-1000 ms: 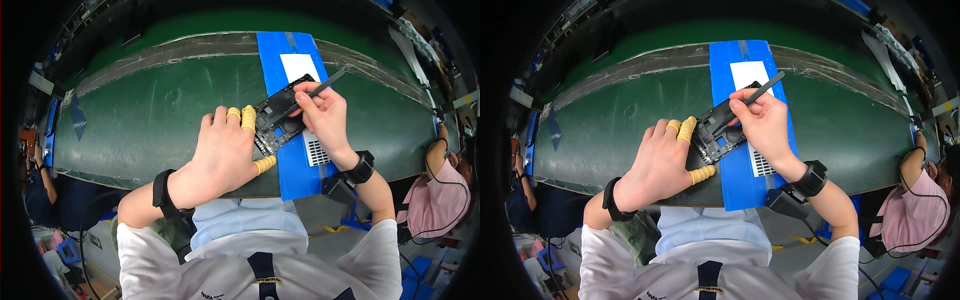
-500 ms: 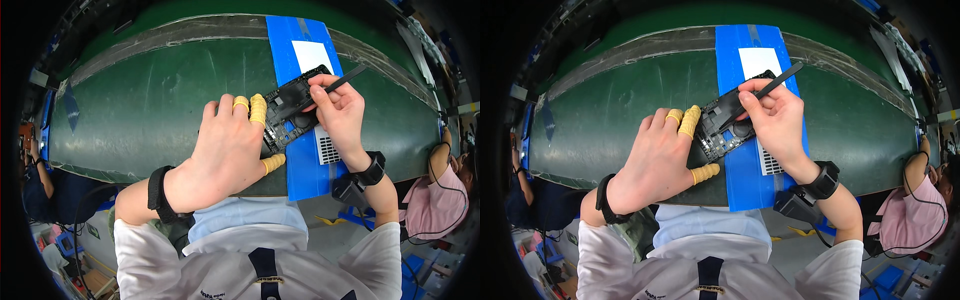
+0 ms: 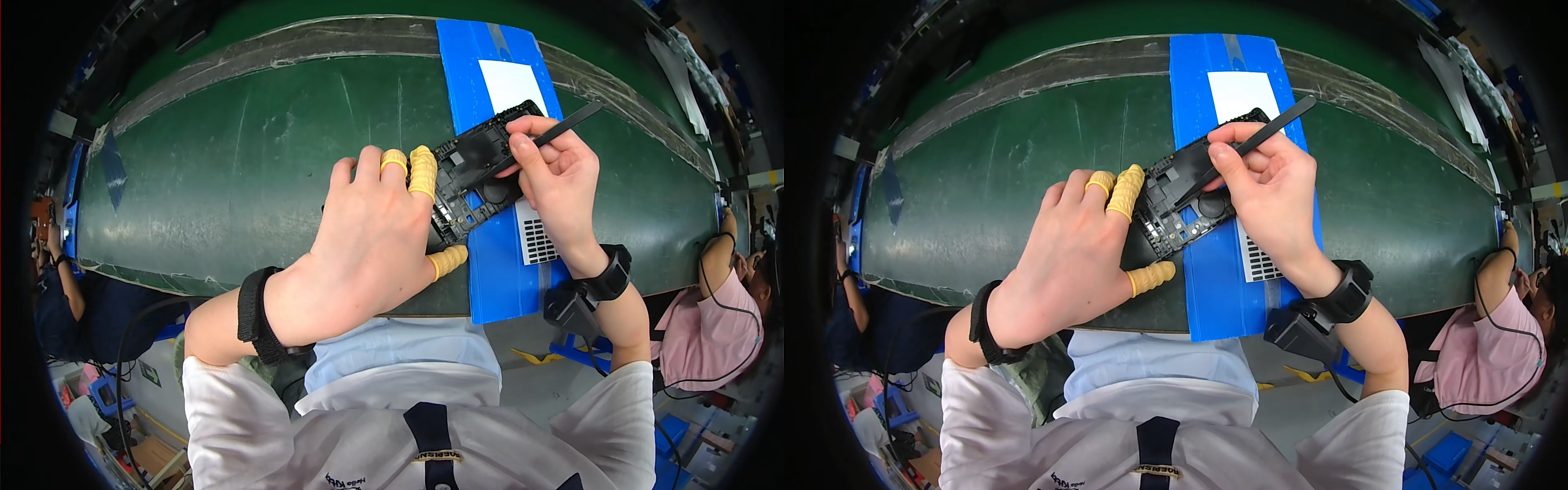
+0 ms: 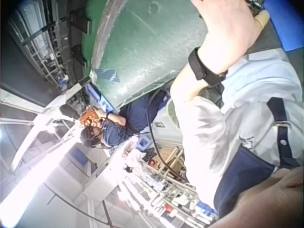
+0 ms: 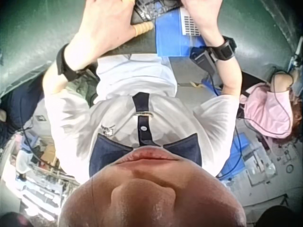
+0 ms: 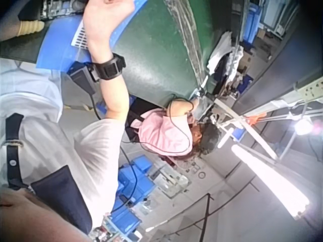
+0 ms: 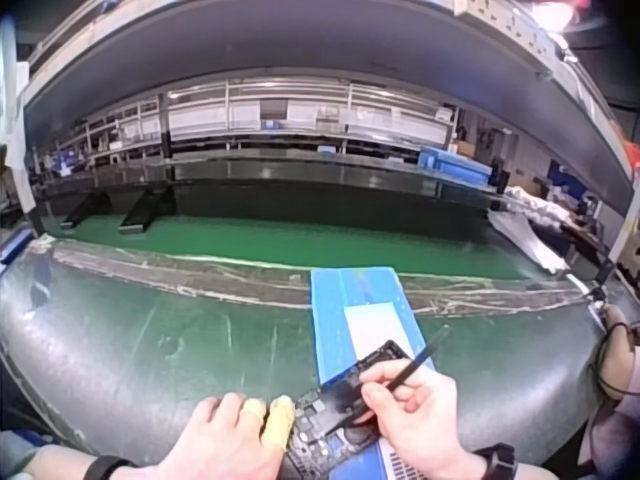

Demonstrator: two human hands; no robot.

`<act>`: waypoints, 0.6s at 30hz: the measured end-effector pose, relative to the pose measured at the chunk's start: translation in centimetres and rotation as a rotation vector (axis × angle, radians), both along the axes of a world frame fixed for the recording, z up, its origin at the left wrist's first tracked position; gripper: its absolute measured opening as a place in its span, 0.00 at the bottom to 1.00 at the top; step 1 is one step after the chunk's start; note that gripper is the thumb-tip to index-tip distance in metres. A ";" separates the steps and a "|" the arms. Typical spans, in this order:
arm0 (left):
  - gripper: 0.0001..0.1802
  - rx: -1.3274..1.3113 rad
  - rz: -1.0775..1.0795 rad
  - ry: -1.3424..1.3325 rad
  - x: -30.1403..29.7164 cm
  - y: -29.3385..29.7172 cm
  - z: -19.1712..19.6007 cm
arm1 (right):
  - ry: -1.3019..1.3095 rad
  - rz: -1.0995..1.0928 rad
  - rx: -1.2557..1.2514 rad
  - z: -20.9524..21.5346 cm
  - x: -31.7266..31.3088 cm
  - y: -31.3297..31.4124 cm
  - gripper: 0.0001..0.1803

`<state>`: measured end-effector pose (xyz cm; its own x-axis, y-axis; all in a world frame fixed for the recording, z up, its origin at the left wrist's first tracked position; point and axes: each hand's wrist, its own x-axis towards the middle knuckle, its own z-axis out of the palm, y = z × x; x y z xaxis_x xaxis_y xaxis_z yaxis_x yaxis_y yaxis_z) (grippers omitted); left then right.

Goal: Assembling small components into a black plastic housing on an electronics production line.

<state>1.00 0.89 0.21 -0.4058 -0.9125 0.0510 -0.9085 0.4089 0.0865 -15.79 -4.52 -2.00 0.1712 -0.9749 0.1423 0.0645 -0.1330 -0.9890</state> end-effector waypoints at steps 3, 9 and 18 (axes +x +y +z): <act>0.37 0.004 0.008 -0.006 0.0 0.1 0.1 | 0.005 0.000 -0.005 0.0 0.1 0.0 0.07; 0.38 0.024 0.009 -0.027 -0.1 0.0 0.2 | 0.005 0.006 -0.006 -0.1 -0.1 -0.1 0.07; 0.38 0.018 0.009 -0.027 0.0 0.0 0.2 | 0.034 0.012 0.042 0.1 -0.2 -0.1 0.07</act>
